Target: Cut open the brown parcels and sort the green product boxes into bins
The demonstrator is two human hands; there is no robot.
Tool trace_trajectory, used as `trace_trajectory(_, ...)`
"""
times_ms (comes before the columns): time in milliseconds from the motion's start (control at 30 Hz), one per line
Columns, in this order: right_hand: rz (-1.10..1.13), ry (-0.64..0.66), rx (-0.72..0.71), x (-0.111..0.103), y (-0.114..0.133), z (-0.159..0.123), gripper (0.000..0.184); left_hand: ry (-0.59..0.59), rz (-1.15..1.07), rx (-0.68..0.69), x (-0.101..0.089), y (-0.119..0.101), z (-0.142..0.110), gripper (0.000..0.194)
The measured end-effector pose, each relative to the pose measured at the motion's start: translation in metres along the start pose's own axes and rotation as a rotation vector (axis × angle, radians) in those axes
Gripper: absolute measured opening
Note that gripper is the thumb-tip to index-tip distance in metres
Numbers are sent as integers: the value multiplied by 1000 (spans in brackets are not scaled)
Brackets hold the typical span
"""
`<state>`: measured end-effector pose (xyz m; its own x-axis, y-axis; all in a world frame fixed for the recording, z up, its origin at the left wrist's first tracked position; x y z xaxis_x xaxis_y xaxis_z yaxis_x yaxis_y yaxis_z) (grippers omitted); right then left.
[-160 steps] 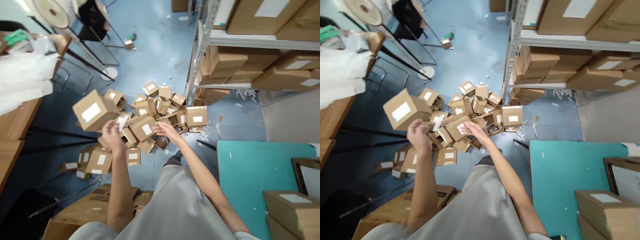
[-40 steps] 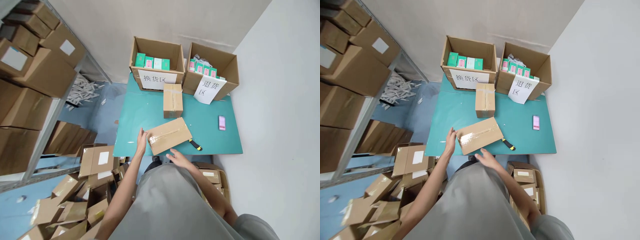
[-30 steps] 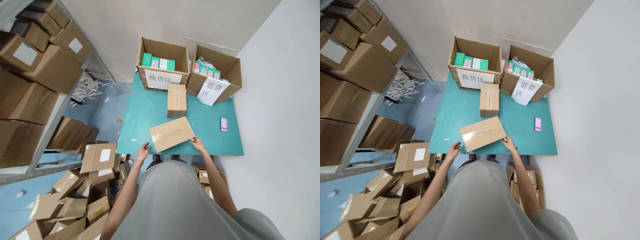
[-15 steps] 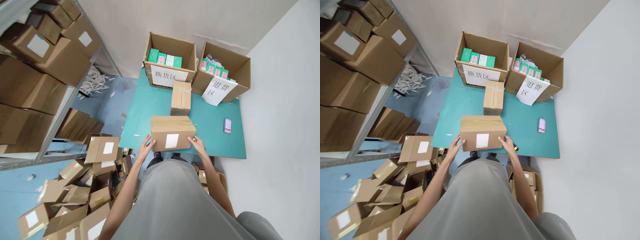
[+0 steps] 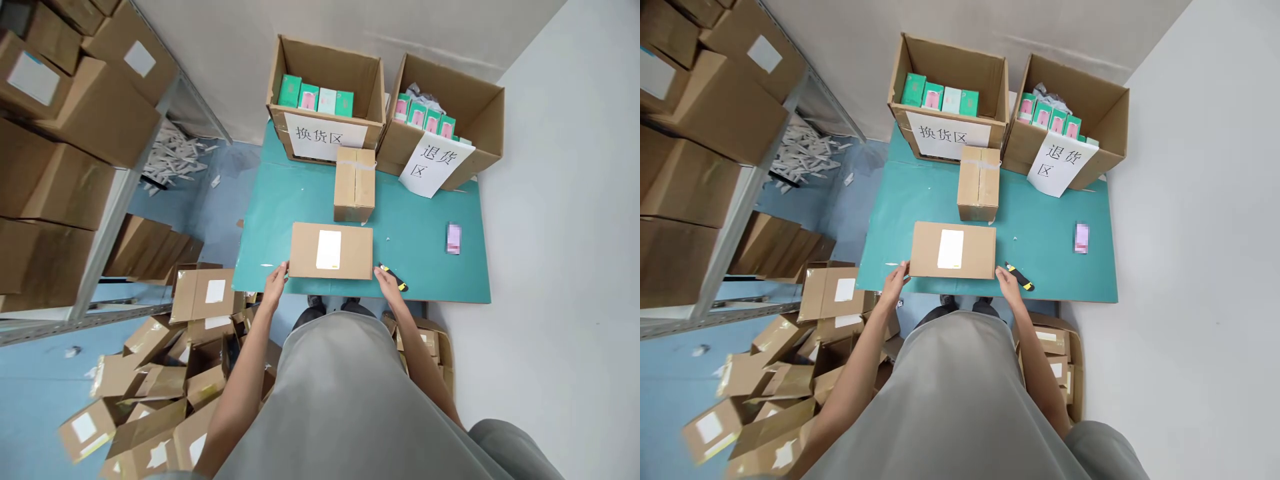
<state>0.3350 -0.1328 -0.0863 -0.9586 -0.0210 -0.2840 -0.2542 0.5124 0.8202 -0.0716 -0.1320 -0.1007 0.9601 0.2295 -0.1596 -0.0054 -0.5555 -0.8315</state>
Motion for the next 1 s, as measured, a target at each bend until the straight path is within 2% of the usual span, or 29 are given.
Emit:
trace_trajectory(100,-16,9,42,-4,-14,-8,75,-33,17,-60,-6,15,-11,60)
trace_trajectory(200,-12,39,63,3,-23,-12,66,-48,43,-76,-6,25,-20,55)
trace_trajectory(367,7,83,65,21,-27,-8,63,-51,95,-43,2,23,-24,44)
trace_trajectory(533,7,59,50,19,-21,-5,63,-78,143,0,3,9,-26,38)
trace_trajectory(633,23,10,7,10,-6,-5,71,-112,157,178,0,-9,-30,45)
trace_trajectory(700,48,-24,-75,3,10,-4,73,-147,176,332,-2,-26,-33,53)
trace_trajectory(767,70,-54,-155,-3,26,-3,72,-177,198,416,-3,-42,-35,59)
trace_trajectory(900,78,-99,-150,-8,41,1,78,-204,207,449,0,-61,-33,60)
trace_trajectory(1000,69,-84,-94,-4,36,2,79,-188,214,405,2,-58,-28,55)
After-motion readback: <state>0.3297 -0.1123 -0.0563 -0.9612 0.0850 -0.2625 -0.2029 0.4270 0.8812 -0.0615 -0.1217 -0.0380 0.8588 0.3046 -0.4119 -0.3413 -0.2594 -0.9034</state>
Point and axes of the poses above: each hand's wrist, its own z-axis towards the middle knuckle, its own x-axis out of the palm, y = z × x, the point moved 3 cm from there along z, towards the middle knuckle, and after that the axes turned 2 degrees about x, right-handed, at the moved point
